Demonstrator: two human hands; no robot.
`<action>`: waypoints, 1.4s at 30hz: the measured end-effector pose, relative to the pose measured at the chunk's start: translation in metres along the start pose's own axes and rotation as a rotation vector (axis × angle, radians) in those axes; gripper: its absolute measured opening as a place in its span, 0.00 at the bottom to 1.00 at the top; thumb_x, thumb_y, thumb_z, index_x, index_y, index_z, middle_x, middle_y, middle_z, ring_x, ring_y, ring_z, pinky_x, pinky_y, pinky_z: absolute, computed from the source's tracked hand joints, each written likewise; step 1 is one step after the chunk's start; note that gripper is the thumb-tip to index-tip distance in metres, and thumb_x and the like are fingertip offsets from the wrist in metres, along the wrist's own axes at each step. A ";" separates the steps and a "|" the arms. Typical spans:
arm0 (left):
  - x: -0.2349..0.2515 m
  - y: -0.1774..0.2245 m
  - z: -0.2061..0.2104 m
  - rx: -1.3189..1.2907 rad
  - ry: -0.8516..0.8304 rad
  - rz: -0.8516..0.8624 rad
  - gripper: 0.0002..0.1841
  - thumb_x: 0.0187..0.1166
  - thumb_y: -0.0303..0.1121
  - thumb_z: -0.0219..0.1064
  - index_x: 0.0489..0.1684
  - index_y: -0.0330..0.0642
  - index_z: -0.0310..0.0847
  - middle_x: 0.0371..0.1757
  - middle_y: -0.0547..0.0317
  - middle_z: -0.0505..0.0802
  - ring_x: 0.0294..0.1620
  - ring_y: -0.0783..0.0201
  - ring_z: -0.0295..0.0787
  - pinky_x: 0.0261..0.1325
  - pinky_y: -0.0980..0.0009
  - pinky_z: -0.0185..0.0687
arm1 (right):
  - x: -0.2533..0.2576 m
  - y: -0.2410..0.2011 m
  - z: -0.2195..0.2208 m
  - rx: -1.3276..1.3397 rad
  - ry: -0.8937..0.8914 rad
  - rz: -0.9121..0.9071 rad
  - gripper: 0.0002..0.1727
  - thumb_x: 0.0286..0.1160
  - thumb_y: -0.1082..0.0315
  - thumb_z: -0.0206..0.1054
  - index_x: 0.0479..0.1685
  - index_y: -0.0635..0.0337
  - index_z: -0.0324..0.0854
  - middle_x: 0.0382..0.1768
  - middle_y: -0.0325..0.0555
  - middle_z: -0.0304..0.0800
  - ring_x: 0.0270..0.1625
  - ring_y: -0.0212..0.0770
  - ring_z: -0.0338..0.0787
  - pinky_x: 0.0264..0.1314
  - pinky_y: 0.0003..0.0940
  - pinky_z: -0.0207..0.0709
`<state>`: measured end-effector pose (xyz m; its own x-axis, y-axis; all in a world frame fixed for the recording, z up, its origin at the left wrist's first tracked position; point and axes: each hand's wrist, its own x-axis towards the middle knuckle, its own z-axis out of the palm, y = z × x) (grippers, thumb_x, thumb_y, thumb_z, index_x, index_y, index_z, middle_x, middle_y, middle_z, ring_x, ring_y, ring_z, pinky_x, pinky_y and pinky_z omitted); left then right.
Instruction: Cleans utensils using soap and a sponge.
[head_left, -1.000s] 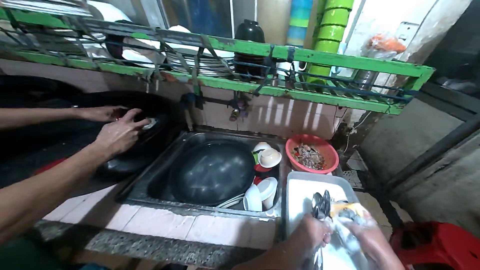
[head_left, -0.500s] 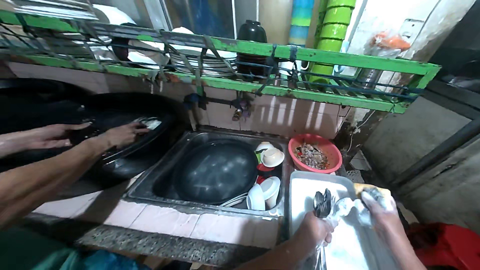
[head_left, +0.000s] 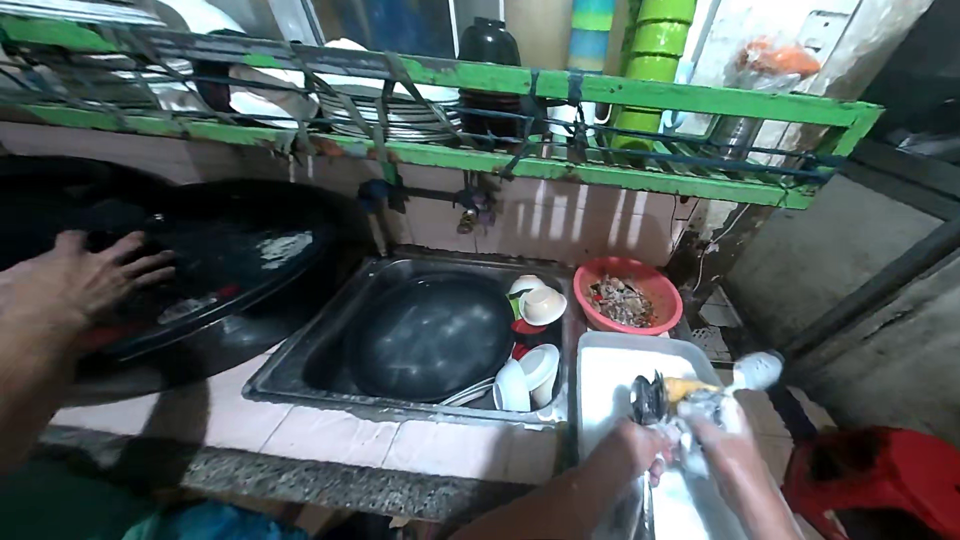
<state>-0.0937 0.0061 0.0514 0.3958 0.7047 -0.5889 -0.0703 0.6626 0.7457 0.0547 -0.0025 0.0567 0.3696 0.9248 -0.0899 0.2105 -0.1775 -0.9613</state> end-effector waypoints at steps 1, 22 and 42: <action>-0.002 0.000 0.000 0.018 -0.002 0.002 0.10 0.88 0.36 0.62 0.54 0.38 0.76 0.25 0.64 0.80 0.13 0.74 0.70 0.19 0.79 0.72 | -0.001 0.004 0.005 -0.030 -0.013 -0.021 0.42 0.68 0.68 0.75 0.84 0.70 0.62 0.67 0.62 0.83 0.63 0.48 0.87 0.67 0.48 0.82; 0.014 -0.004 -0.017 -0.438 0.150 0.077 0.17 0.94 0.44 0.52 0.62 0.41 0.78 0.34 0.59 0.78 0.22 0.64 0.74 0.27 0.67 0.78 | 0.002 0.035 -0.032 -0.957 -0.765 -0.017 0.40 0.66 0.60 0.80 0.80 0.64 0.70 0.74 0.64 0.79 0.75 0.60 0.81 0.79 0.59 0.72; 0.005 -0.003 0.000 0.046 0.078 0.026 0.14 0.85 0.36 0.68 0.56 0.32 0.79 0.30 0.59 0.85 0.21 0.69 0.82 0.30 0.73 0.82 | 0.013 -0.017 -0.006 0.152 -0.015 0.080 0.35 0.66 0.79 0.72 0.78 0.65 0.68 0.57 0.57 0.88 0.50 0.44 0.92 0.50 0.42 0.88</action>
<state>-0.0920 0.0074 0.0463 0.3221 0.7405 -0.5898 -0.0367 0.6323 0.7738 0.0611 0.0102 0.0737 0.3658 0.9150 -0.1706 0.0409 -0.1989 -0.9792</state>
